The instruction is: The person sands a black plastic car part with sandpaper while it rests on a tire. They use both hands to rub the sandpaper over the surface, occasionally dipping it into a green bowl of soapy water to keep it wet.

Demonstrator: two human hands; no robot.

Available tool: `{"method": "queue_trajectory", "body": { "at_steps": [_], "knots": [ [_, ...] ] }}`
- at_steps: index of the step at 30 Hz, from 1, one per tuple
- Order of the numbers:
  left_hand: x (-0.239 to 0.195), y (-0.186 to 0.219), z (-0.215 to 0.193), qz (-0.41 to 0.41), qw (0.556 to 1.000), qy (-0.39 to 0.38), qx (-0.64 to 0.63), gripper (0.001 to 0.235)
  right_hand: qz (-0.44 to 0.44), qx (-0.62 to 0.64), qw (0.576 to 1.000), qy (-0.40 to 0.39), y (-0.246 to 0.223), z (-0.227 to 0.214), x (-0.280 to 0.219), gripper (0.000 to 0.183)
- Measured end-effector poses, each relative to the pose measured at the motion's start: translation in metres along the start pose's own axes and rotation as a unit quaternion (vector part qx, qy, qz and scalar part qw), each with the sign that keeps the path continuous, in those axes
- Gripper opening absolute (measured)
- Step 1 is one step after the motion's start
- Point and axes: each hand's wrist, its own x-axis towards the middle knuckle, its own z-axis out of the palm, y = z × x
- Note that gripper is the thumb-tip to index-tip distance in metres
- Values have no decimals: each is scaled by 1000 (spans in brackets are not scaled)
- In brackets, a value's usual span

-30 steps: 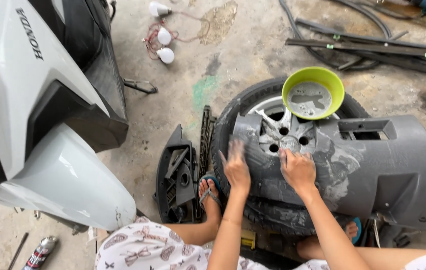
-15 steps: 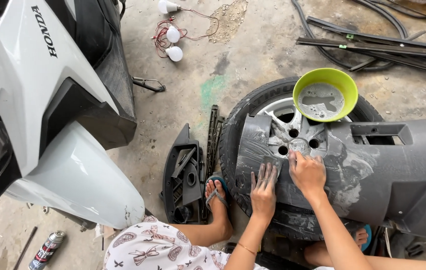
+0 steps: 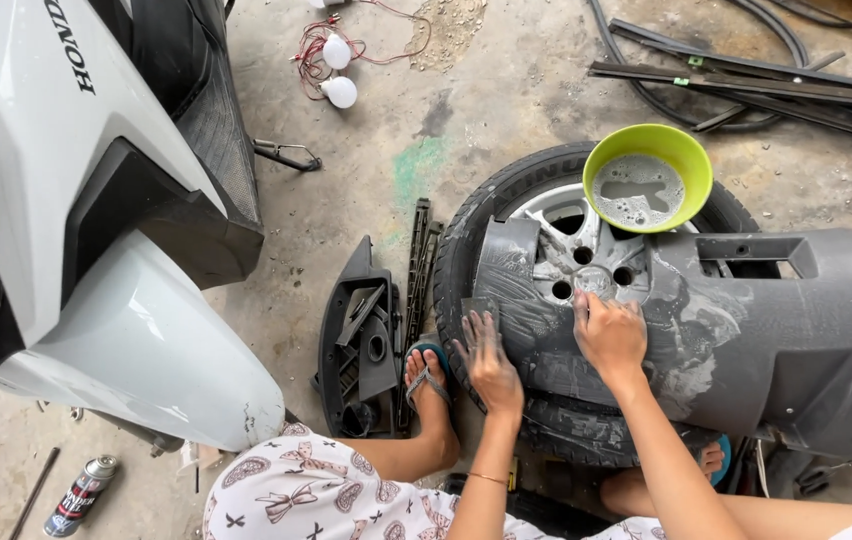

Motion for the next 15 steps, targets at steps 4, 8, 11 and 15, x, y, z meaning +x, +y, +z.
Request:
{"method": "queue_trajectory", "body": {
  "at_steps": [4,8,11,15],
  "knots": [
    [-25,19,-16,152,984,-62,-67,60,17,9,999,-35,-1,-1,3,55],
    [-15,2,-11,101,995,-11,-9,62,-3,4,1000,-24,4,-2,0,52],
    [-27,7,-18,87,996,-15,13,56,-16,-3,1000,8,-1,-1,-3,53],
    [-17,-16,-17,9,1000,21,-9,66,-25,-1,1000,-2,1,0,-3,54]
  ]
}}
